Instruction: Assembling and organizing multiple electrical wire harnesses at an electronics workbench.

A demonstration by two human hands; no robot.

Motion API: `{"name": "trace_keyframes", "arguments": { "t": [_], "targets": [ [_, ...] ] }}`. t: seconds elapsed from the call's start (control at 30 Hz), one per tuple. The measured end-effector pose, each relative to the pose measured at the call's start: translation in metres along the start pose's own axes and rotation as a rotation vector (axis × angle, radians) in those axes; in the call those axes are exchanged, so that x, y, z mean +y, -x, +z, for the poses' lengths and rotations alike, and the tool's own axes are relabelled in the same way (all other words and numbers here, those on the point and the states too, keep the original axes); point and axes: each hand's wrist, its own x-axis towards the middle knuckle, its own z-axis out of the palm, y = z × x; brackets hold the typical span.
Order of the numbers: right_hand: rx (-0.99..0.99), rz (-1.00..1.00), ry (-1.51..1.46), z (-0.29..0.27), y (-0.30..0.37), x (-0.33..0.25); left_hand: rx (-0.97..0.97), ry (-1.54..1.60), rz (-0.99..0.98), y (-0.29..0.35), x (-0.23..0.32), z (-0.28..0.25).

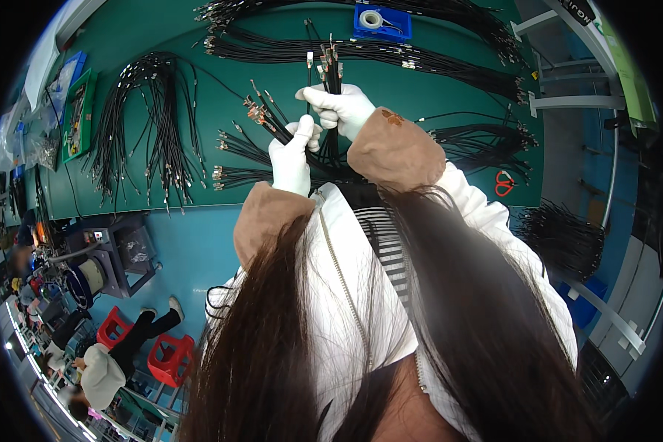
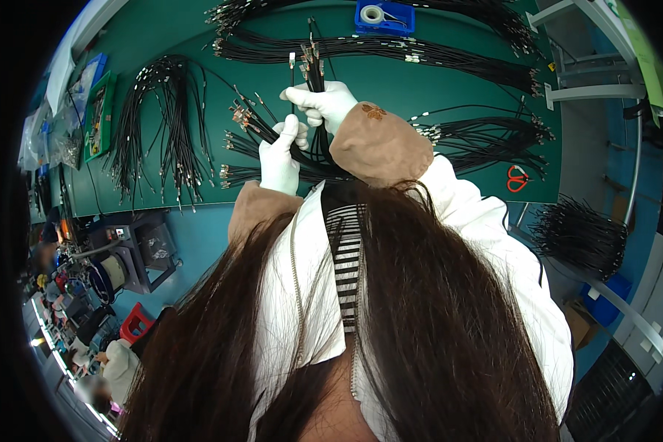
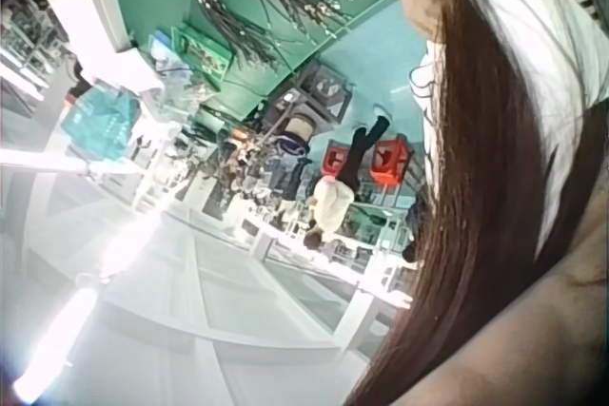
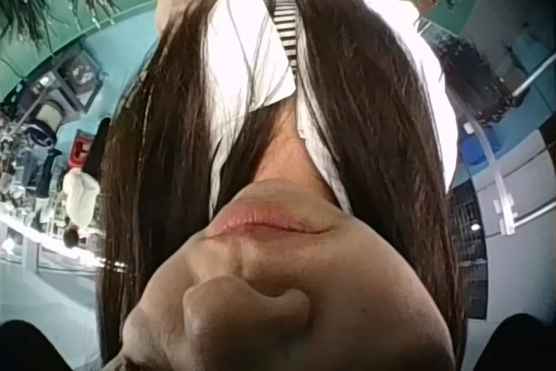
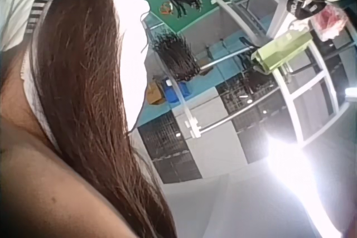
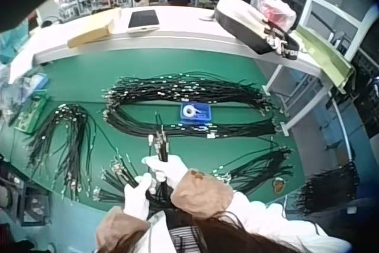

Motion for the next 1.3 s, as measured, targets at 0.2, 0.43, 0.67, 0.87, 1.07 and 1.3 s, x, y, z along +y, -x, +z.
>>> {"name": "trace_keyframes", "arguments": {
  "t": [0.2,0.43,0.67,0.87,1.07,1.3],
  "targets": [
    [0.091,0.006,0.02,0.002,0.0,-0.001,0.045,-0.056,-0.001,0.002,-0.003,0.001],
    [0.164,0.043,0.036,0.008,0.004,-0.007,-0.017,-0.089,0.017,0.003,-0.003,0.002],
    [0.153,0.074,0.027,0.006,0.004,-0.007,-0.055,-0.099,-0.004,0.001,-0.005,-0.002],
    [0.184,0.066,0.026,0.009,0.005,-0.007,-0.056,-0.097,-0.008,0.0,-0.005,-0.002],
    [0.154,0.06,0.023,0.005,0.004,-0.005,-0.058,-0.101,-0.003,0.0,-0.006,-0.003],
    [0.133,0.052,0.019,0.003,0.003,-0.003,-0.057,-0.107,-0.006,0.001,-0.004,-0.002]
  ]
}}
